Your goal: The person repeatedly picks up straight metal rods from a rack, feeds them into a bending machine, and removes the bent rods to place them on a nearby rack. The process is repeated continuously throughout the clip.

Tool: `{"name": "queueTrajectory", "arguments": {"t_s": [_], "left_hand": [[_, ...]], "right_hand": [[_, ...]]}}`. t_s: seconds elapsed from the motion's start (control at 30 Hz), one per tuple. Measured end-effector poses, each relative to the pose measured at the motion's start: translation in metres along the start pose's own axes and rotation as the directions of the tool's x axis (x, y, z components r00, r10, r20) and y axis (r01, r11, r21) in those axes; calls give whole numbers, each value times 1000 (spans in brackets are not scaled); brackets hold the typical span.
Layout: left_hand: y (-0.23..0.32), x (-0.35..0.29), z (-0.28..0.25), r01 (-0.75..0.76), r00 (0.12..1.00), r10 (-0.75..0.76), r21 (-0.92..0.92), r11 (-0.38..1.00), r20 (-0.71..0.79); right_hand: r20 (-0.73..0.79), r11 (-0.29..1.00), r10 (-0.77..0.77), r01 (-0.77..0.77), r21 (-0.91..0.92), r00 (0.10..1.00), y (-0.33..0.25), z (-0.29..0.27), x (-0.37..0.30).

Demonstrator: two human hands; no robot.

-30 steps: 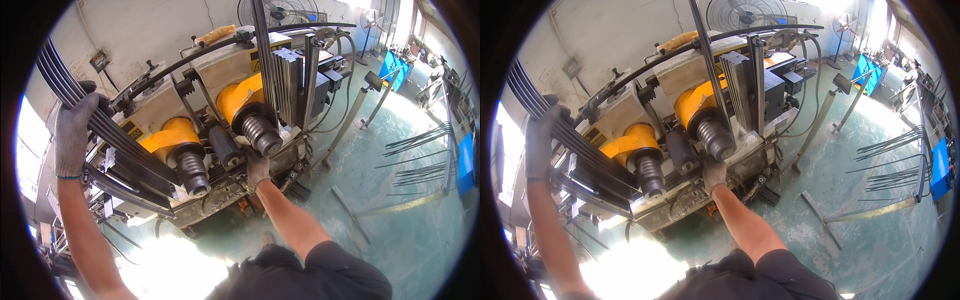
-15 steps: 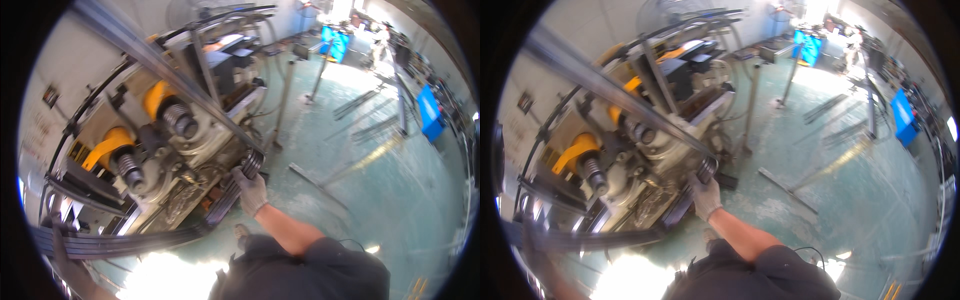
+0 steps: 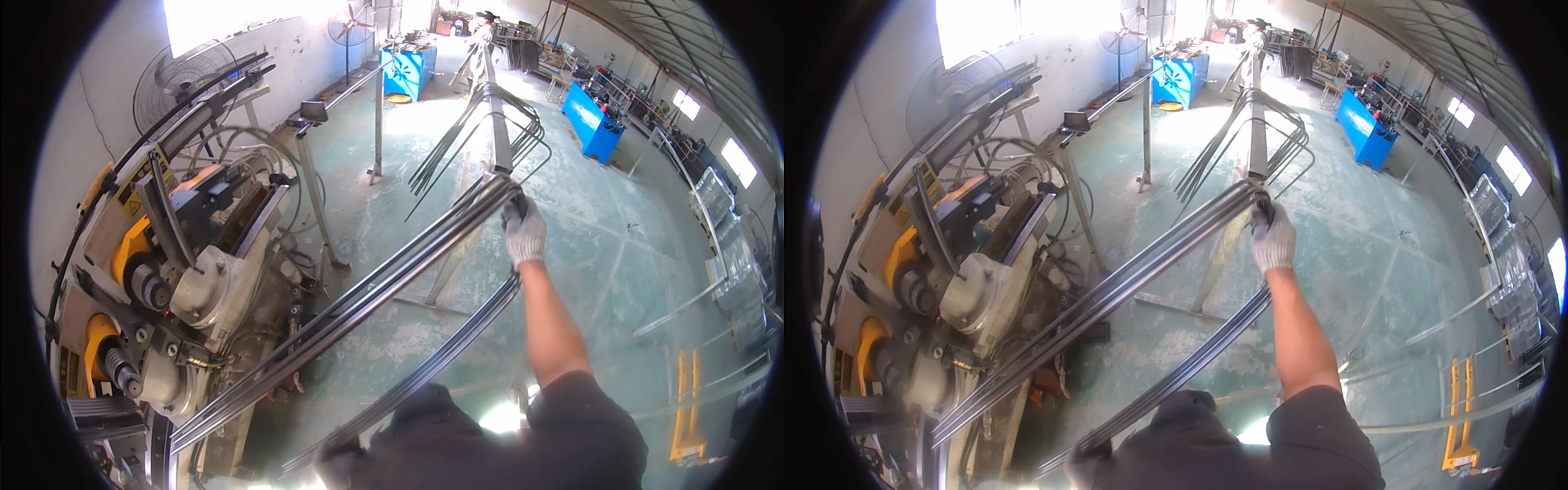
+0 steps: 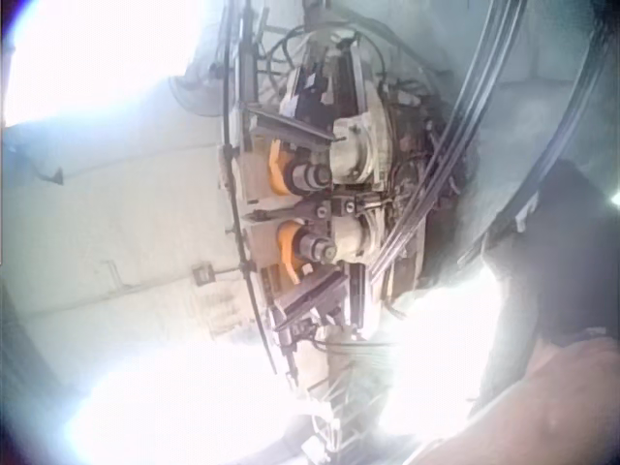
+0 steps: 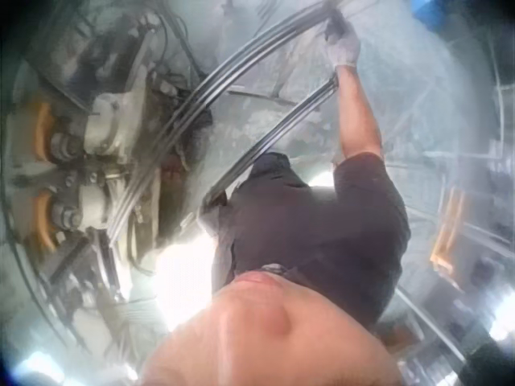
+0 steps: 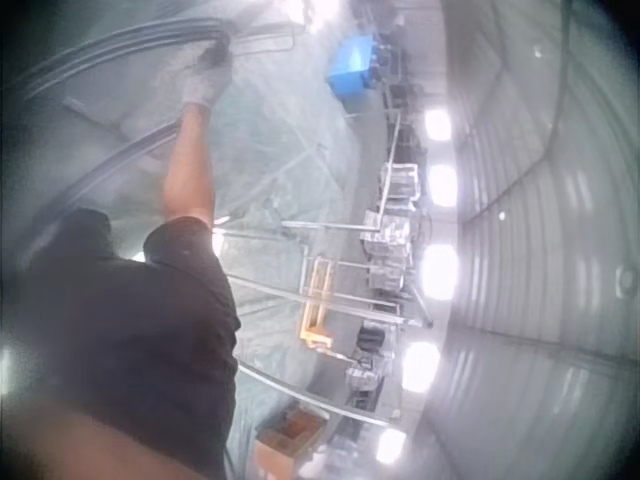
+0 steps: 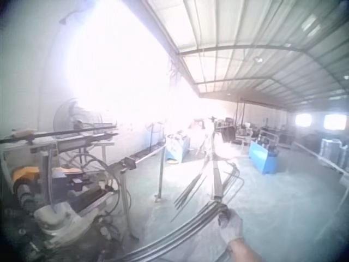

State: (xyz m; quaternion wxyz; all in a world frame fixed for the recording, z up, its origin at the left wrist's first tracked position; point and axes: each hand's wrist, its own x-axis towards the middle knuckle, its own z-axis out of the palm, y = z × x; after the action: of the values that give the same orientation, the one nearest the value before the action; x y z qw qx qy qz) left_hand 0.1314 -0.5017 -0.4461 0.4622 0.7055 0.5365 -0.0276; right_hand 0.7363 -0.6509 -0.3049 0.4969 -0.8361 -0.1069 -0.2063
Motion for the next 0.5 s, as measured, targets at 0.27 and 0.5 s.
{"name": "queueTrajectory", "arguments": {"t_s": [0.27, 0.5], "left_hand": [[49, 116, 77, 197, 977, 94, -979, -59, 191], [170, 78, 111, -117, 992, -5, -955, 272, -122]], "right_hand": [[58, 872, -137, 149, -467, 989, 91, 30, 233], [216, 748, -75, 198, -634, 974, 188, 123, 404]]}}
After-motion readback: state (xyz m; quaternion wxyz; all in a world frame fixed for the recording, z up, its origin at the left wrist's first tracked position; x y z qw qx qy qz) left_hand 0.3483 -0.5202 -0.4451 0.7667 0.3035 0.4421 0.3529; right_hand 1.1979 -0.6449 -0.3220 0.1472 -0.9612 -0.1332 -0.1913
